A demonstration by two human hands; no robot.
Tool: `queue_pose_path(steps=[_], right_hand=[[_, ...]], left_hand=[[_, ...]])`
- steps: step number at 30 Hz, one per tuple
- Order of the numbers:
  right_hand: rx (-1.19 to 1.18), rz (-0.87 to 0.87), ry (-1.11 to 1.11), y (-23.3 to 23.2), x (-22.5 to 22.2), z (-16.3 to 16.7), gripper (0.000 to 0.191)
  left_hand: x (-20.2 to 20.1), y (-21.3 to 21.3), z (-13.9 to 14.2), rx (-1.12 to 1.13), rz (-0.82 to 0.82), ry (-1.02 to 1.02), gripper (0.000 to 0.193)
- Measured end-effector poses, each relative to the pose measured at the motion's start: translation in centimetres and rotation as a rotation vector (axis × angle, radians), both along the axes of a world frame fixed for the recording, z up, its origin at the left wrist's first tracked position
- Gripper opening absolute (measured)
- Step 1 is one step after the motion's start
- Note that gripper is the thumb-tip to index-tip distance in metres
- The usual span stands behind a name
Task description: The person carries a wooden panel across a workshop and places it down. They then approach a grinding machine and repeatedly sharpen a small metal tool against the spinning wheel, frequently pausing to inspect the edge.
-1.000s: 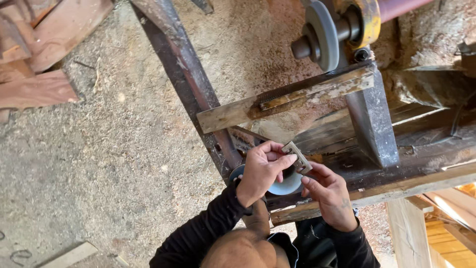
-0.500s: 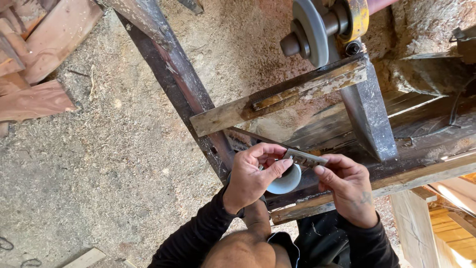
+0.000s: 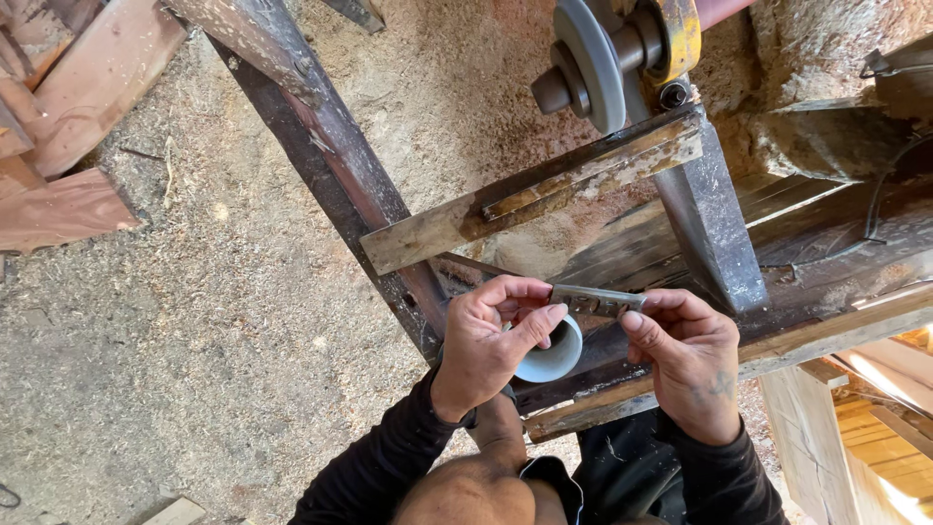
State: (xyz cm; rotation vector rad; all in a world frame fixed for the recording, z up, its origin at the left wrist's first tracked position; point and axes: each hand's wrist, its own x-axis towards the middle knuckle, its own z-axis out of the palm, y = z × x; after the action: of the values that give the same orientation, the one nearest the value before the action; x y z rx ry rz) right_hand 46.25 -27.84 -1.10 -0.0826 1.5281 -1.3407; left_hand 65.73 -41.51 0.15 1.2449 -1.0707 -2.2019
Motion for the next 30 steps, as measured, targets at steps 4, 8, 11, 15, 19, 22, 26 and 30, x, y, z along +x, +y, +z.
queue_pose_path(steps=[4,8,11,15,19,22,26,30], right_hand=[[-0.016,0.010,0.008,-0.1,-0.1,0.1,0.020],[-0.012,0.017,0.037,-0.1,-0.1,0.3,0.021],[-0.030,0.023,0.054,-0.2,-0.1,0.4,0.021],[-0.028,0.041,0.088,-0.5,-0.1,0.5,0.020],[0.019,0.072,0.181,-1.0,-0.1,0.7,0.021],[0.028,0.110,0.230,-1.4,-0.3,0.6,0.023],[0.025,0.145,0.217,-1.9,-0.4,0.1,0.028],[-0.010,0.128,0.154,-1.9,-0.3,-0.4,0.030]], left_hand=[[-0.1,-0.1,0.1,0.008,0.013,-0.003,0.025],[-0.2,-0.1,0.1,-0.005,0.004,-0.008,0.026],[-0.1,-0.1,0.2,-0.027,-0.004,-0.017,0.026],[-0.2,-0.2,0.3,-0.063,-0.011,-0.021,0.025],[-0.5,-0.3,0.6,-0.091,-0.015,-0.034,0.023],[-0.9,-0.1,1.2,-0.100,-0.017,-0.008,0.021],[-1.7,0.1,1.9,-0.322,-0.088,-0.017,0.021],[-2.4,0.3,2.4,-0.372,-0.107,-0.010,0.022]])
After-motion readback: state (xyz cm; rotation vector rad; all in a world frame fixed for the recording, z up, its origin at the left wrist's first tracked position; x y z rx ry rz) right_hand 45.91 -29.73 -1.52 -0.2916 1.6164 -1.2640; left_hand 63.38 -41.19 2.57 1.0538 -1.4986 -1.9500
